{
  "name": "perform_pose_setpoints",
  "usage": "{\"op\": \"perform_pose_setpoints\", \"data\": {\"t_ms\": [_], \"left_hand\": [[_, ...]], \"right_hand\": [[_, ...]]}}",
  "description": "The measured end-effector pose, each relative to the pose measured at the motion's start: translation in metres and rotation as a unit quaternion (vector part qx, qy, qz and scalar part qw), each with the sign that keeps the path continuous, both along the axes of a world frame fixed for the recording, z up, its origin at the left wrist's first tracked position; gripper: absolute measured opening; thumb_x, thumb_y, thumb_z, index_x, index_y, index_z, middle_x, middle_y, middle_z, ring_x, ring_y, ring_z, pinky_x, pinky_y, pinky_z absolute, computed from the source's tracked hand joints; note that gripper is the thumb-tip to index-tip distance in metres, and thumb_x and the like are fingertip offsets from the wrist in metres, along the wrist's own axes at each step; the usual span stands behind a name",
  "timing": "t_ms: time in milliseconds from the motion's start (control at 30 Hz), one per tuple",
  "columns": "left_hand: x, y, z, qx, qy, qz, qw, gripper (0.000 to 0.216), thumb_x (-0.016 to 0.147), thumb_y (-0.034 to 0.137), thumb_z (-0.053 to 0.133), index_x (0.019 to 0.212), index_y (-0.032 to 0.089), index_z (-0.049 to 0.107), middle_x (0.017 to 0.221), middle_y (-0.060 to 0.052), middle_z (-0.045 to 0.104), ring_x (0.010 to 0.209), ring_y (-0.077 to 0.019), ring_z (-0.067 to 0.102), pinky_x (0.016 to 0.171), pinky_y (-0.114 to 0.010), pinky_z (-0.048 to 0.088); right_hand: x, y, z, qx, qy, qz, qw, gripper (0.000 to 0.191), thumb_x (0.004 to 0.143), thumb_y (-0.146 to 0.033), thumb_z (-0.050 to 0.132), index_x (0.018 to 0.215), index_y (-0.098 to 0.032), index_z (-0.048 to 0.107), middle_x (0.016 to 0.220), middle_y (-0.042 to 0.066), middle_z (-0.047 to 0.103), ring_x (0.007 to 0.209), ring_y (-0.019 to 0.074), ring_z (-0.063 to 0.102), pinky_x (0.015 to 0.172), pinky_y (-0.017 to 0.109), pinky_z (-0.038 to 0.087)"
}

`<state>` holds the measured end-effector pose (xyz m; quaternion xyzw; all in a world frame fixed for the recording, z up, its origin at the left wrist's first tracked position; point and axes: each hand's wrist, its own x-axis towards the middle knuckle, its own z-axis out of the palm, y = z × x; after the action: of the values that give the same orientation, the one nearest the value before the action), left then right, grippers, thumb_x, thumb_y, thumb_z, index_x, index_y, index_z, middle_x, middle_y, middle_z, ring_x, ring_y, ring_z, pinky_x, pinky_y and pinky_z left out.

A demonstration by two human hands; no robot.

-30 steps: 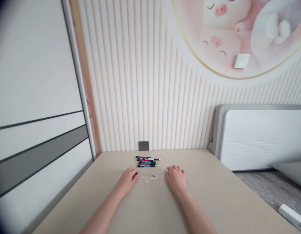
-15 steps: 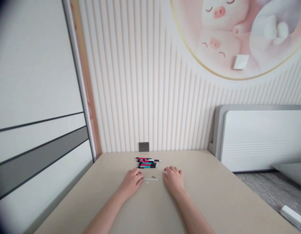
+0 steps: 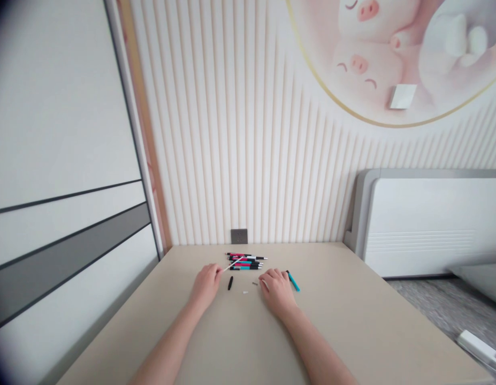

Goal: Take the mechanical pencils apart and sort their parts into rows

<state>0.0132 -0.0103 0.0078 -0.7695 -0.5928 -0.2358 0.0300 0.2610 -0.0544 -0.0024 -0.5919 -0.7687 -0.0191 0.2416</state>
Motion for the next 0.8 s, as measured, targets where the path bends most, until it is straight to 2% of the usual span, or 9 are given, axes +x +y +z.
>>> {"op": "perform_pose_setpoints", "data": {"t_ms": [100,200,367,500,700,800], "left_hand": [[-0.011,-0.001,0.006,-0.038,0.023,0.062,0.997,0.021,0.095,0.019,0.042,0.089,0.016,0.062,0.094,-0.010,0.065,0.092,-0.0228,0.059,0.078,-0.032,0.040],[-0.013,-0.006,0.008,-0.070,0.048,0.094,0.992,0.023,0.094,0.019,0.041,0.092,0.014,0.064,0.095,-0.013,0.066,0.093,-0.0247,0.061,0.079,-0.033,0.042],[-0.007,-0.018,0.005,-0.115,0.070,0.111,0.985,0.023,0.090,0.021,0.045,0.091,0.013,0.066,0.092,-0.014,0.069,0.088,-0.0256,0.065,0.074,-0.033,0.045],[-0.002,-0.027,0.005,-0.135,0.076,0.098,0.983,0.021,0.086,0.023,0.048,0.089,0.014,0.067,0.091,-0.014,0.070,0.087,-0.0254,0.066,0.073,-0.032,0.046],[0.005,-0.029,0.003,-0.142,0.072,0.054,0.986,0.018,0.085,0.026,0.051,0.082,0.018,0.066,0.087,-0.009,0.071,0.082,-0.0235,0.066,0.071,-0.029,0.045],[0.005,-0.027,0.002,-0.138,0.056,0.035,0.988,0.018,0.087,0.027,0.050,0.082,0.018,0.065,0.086,-0.008,0.069,0.081,-0.0225,0.065,0.071,-0.029,0.044]], "right_hand": [[-0.015,-0.006,0.004,-0.024,-0.024,0.074,0.997,0.027,0.097,-0.032,0.043,0.102,-0.027,0.069,0.104,0.005,0.066,0.100,0.0191,0.054,0.089,0.033,0.030],[-0.027,-0.004,0.003,-0.043,-0.025,0.099,0.994,0.028,0.097,-0.034,0.043,0.098,-0.026,0.070,0.100,0.005,0.066,0.098,0.0189,0.054,0.088,0.033,0.030],[-0.036,0.004,0.001,-0.046,-0.019,0.065,0.997,0.026,0.095,-0.033,0.048,0.088,-0.022,0.070,0.094,0.005,0.067,0.097,0.0193,0.055,0.085,0.032,0.029],[-0.040,0.005,0.003,-0.041,-0.033,0.027,0.998,0.026,0.094,-0.034,0.049,0.084,-0.020,0.069,0.093,0.006,0.067,0.097,0.0198,0.055,0.086,0.032,0.029],[-0.038,0.003,0.006,-0.030,-0.035,0.016,0.999,0.031,0.095,-0.041,0.046,0.085,-0.021,0.068,0.096,0.006,0.067,0.097,0.0198,0.055,0.085,0.033,0.030],[-0.028,0.003,0.005,-0.010,-0.026,-0.021,0.999,0.033,0.099,-0.036,0.039,0.093,-0.023,0.068,0.101,0.007,0.067,0.099,0.0206,0.055,0.085,0.033,0.029]]}}
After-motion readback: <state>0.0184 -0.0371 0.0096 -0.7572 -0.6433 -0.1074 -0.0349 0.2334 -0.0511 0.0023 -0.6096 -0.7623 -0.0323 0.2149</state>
